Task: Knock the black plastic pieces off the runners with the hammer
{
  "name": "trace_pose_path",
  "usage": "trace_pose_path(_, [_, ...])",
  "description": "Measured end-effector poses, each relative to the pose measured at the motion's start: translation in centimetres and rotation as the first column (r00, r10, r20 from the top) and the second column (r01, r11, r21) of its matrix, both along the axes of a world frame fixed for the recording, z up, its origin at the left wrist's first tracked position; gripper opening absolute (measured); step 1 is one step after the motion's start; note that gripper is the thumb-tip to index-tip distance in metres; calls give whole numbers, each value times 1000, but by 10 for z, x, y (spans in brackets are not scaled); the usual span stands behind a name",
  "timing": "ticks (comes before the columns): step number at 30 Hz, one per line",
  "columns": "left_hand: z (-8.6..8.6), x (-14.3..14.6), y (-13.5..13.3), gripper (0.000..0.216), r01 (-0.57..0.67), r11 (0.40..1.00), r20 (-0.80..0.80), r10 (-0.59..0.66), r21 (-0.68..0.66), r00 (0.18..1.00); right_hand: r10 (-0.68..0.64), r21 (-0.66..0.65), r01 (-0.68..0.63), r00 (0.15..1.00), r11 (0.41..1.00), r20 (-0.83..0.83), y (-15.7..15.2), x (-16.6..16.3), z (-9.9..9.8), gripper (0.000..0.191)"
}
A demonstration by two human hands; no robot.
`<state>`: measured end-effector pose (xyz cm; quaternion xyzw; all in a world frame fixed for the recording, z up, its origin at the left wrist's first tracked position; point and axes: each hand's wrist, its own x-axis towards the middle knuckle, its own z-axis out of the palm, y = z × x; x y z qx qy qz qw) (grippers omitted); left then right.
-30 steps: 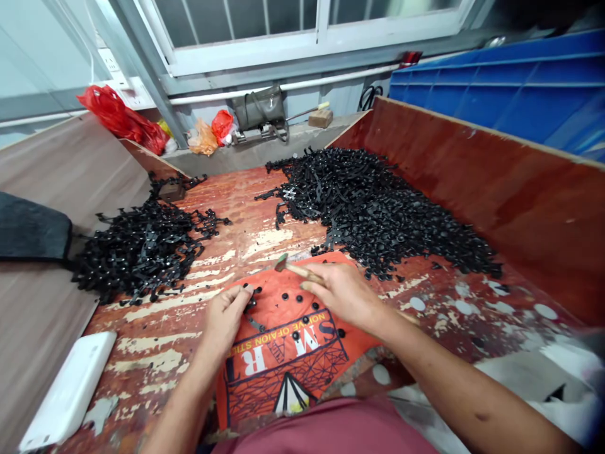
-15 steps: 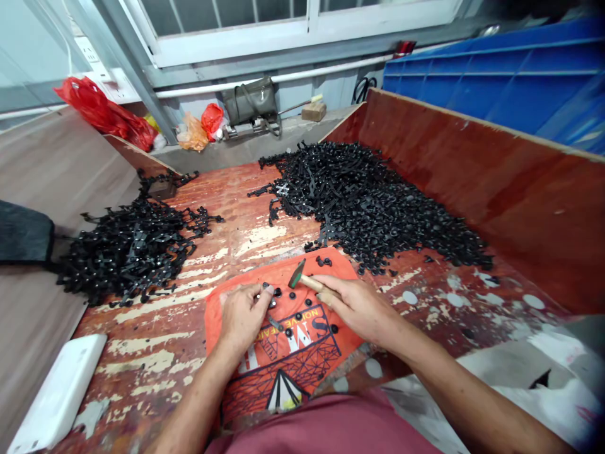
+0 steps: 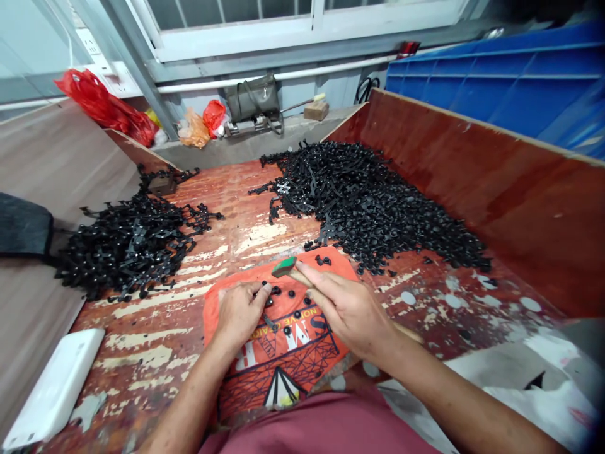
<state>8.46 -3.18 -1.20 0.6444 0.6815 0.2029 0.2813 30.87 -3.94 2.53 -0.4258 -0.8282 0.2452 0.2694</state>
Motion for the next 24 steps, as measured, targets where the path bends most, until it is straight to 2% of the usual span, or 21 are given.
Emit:
trace_pose_path(4, [-1,-1,-1,45,0,1000,24,0,23,1000,7,-85,8,984,996,175,-1,-7,-7,43])
trace_pose_path(7, [-1,-1,-2,45,1,1000,-6,-1,12,1000,-13,-10,14,997,1000,79,0,-7,-9,47])
trace_pose_path(9, [-1,0,-2,46,12,1000,-36,-12,3,999,-34,24,32,996,999,81,0,-7,-10,47])
trace_pose_path(13, [-1,0,-2,49,46,999,-124,-46,-3,991,-11,-29,19,964,999,265,2,-7,-11,42])
trace_pose_path(17, [-5,0,-3,49,57,998,-157,-54,15,986,-19,33,17,998,999,61,4,-5,-9,47])
trace_pose_path(18, [-6,0,-4,49,58,998,-161,-53,29,985,-20,30,18,998,999,67,4,-6,-10,47])
trace_pose_path(22, [-8,-1,-7,47,79,994,-189,-64,71,980,8,-61,10,956,998,292,3,-8,-12,45])
trace_pose_path(24, [-8,-1,-8,47,85,994,-195,-70,70,978,10,-83,9,972,997,234,4,-7,-11,44])
